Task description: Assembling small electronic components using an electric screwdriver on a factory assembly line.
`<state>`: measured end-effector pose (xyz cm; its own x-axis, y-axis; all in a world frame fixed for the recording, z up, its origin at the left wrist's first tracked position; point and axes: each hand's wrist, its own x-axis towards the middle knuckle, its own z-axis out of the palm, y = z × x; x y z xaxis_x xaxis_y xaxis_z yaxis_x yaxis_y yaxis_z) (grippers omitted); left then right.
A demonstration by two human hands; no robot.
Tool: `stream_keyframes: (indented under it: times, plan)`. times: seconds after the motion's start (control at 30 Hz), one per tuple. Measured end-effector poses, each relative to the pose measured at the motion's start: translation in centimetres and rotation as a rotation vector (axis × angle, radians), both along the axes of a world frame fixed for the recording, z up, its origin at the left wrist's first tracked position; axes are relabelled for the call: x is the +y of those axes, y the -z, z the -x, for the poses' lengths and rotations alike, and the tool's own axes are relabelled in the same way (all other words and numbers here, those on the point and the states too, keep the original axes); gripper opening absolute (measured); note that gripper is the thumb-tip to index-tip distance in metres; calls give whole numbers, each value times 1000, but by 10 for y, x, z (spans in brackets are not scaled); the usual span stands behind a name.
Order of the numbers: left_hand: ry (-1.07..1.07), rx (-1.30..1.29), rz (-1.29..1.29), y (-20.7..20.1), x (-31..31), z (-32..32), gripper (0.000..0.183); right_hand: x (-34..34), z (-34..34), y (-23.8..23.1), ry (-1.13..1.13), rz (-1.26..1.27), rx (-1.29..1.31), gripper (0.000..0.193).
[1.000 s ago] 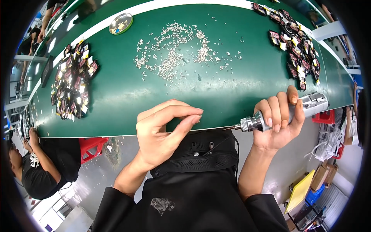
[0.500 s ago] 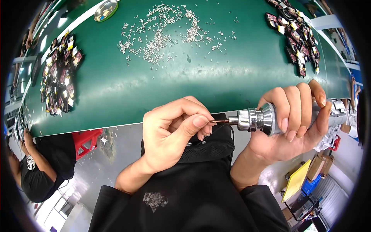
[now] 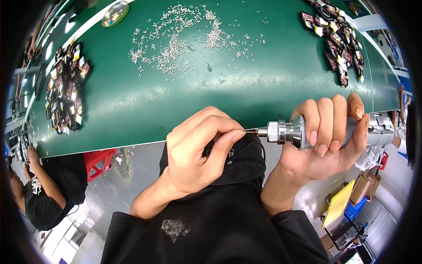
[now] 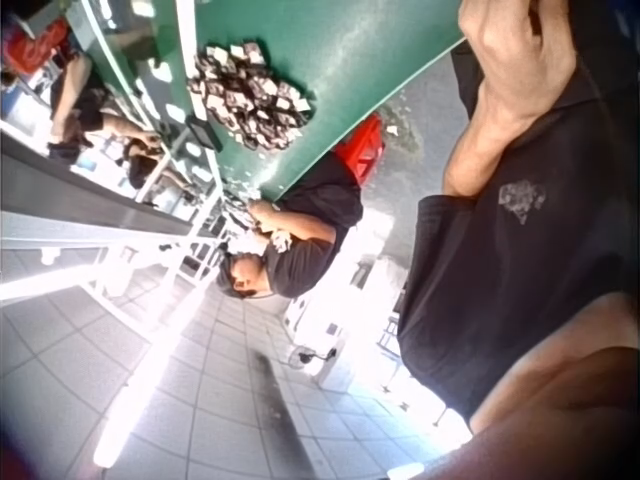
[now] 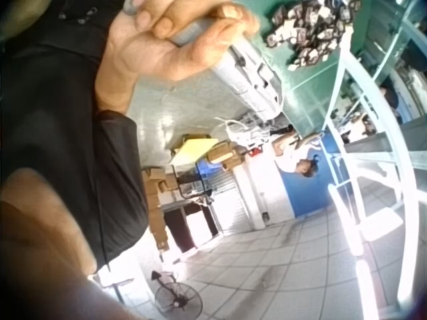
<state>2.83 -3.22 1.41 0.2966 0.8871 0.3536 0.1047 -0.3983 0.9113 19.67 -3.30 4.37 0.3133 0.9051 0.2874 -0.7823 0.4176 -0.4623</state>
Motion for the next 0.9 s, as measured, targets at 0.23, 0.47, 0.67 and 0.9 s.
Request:
stream_keyframes:
  times: [0.23, 0.47, 0.67, 0.9]
  plan:
    - [92, -13, 192, 1, 4, -10, 10, 6, -15, 12, -12, -9, 98, 19]
    - [-72, 156, -11, -20, 31, -1, 13, 3, -25, 9, 123, 74, 146, 15]
    - [17, 344, -247, -38, 74, -2, 12, -2, -33, 21, 195, 156, 273, 14]
    - [214, -1, 230, -16, 35, -44, 24, 8, -52, 2, 250, 106, 405, 14]
